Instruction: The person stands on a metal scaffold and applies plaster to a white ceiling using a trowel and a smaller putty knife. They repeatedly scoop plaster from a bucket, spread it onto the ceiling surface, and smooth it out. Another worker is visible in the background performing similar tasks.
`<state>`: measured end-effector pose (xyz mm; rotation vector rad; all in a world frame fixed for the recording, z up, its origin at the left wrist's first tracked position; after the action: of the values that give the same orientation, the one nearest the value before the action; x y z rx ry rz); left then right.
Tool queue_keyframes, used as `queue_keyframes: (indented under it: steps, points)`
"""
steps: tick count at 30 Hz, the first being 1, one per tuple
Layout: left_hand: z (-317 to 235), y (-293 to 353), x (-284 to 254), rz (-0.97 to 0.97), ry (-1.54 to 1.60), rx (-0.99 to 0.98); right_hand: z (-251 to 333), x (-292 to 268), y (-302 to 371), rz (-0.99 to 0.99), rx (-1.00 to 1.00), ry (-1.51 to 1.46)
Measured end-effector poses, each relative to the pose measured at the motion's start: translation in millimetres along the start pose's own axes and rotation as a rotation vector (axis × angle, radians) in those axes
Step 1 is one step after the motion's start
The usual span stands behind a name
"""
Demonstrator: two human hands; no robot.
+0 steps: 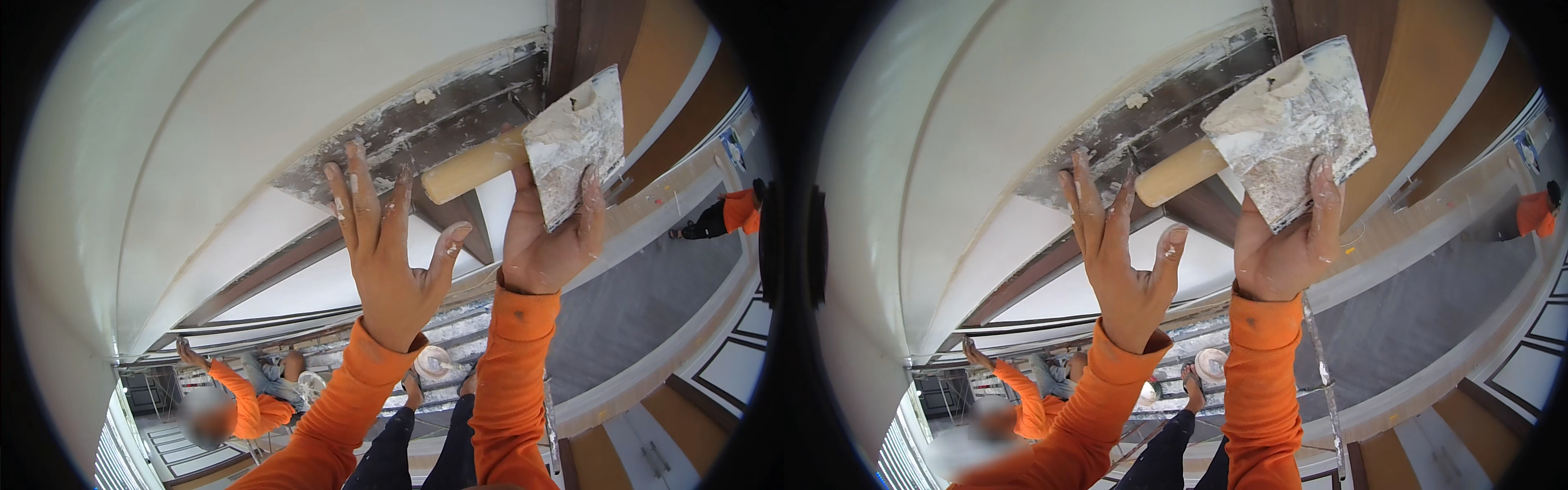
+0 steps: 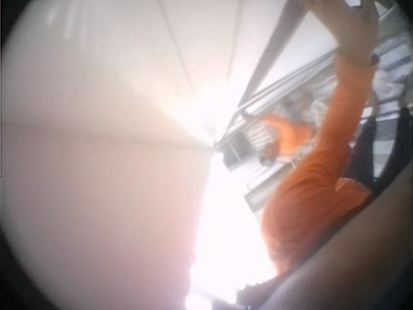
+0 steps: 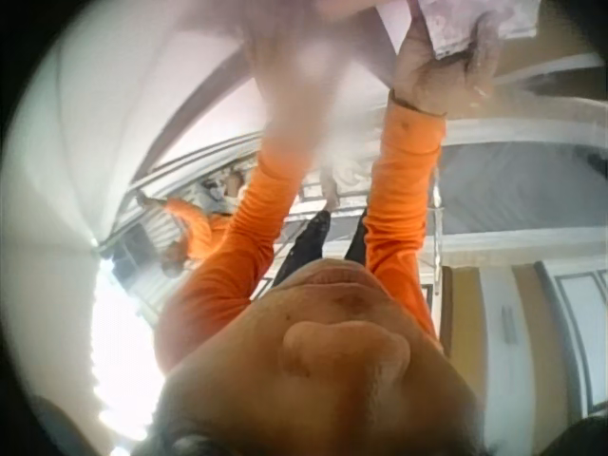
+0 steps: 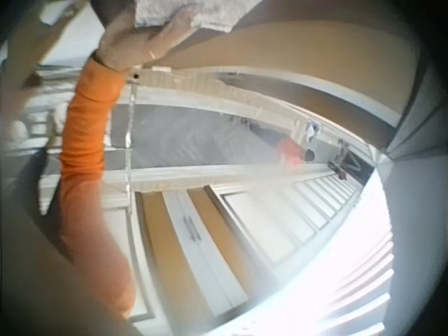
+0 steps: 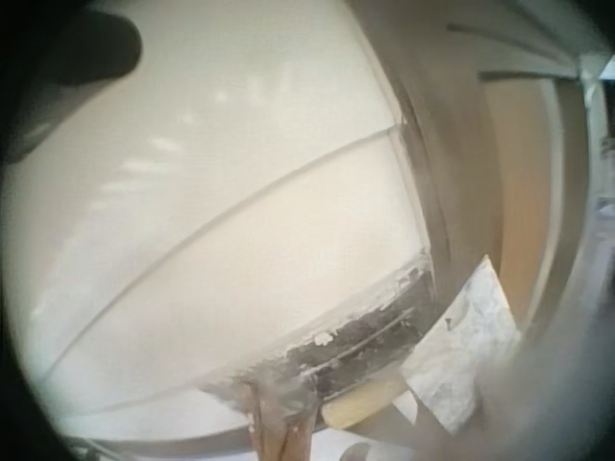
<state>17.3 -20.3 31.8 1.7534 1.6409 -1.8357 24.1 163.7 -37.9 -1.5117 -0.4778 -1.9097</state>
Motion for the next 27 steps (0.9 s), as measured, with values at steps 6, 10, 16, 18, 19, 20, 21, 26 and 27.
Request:
queue_keyframes:
  steps: [6, 10, 16, 18, 19, 20, 21, 26, 27]
  points:
    - [-15.1, 0.0, 11.7, -0.217, 0.031, -0.097, 3.4, 2.1, 4.3, -0.008, -0.011, 0.021]
    - [-12.8, -0.3, 13.0, -0.345, 0.144, -0.191, -0.5, 2.6, 4.6, -0.019, -0.004, 0.038]
    - [-12.2, 4.9, 13.6, -0.328, 0.115, -0.357, 3.8, 4.7, 4.6, 0.044, 0.004, -0.017]
    - [-5.5, 8.6, 20.3, -0.329, 0.265, -0.404, 3.7, 4.9, 2.6, 0.053, 0.0, -0.008]
    - [-1.0, 10.9, 26.4, -0.302, 0.391, -0.441, 3.6, 5.5, 2.4, 0.058, -0.002, -0.004]
    - [2.6, 10.4, 33.1, -0.279, 0.52, -0.473, 3.7, 5.8, 2.4, 0.05, 0.0, 0.002]
    - [4.2, 11.0, 42.5, -0.248, 0.724, -0.521, 4.6, 6.1, 4.3, 0.042, 0.001, 0.007]
    - [-16.2, 2.6, 63.8, -0.137, 1.344, -0.626, 4.9, 9.0, 4.0, 0.047, -0.026, 0.07]
    - [-19.8, 0.2, 64.9, -0.162, 1.443, -0.649, 4.5, 7.7, 3.2, 0.024, -0.041, 0.114]
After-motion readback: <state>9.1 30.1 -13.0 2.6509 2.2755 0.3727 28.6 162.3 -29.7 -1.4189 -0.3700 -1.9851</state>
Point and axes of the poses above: each hand's wrist, its own y-axis away from the middle knuckle, its own x-axis out of the palm, z = x × y, the point moved 8 cm from there along -y, towards the middle knuckle, and after that the axes turned 6 degrees about z, right-handed, at the moved point
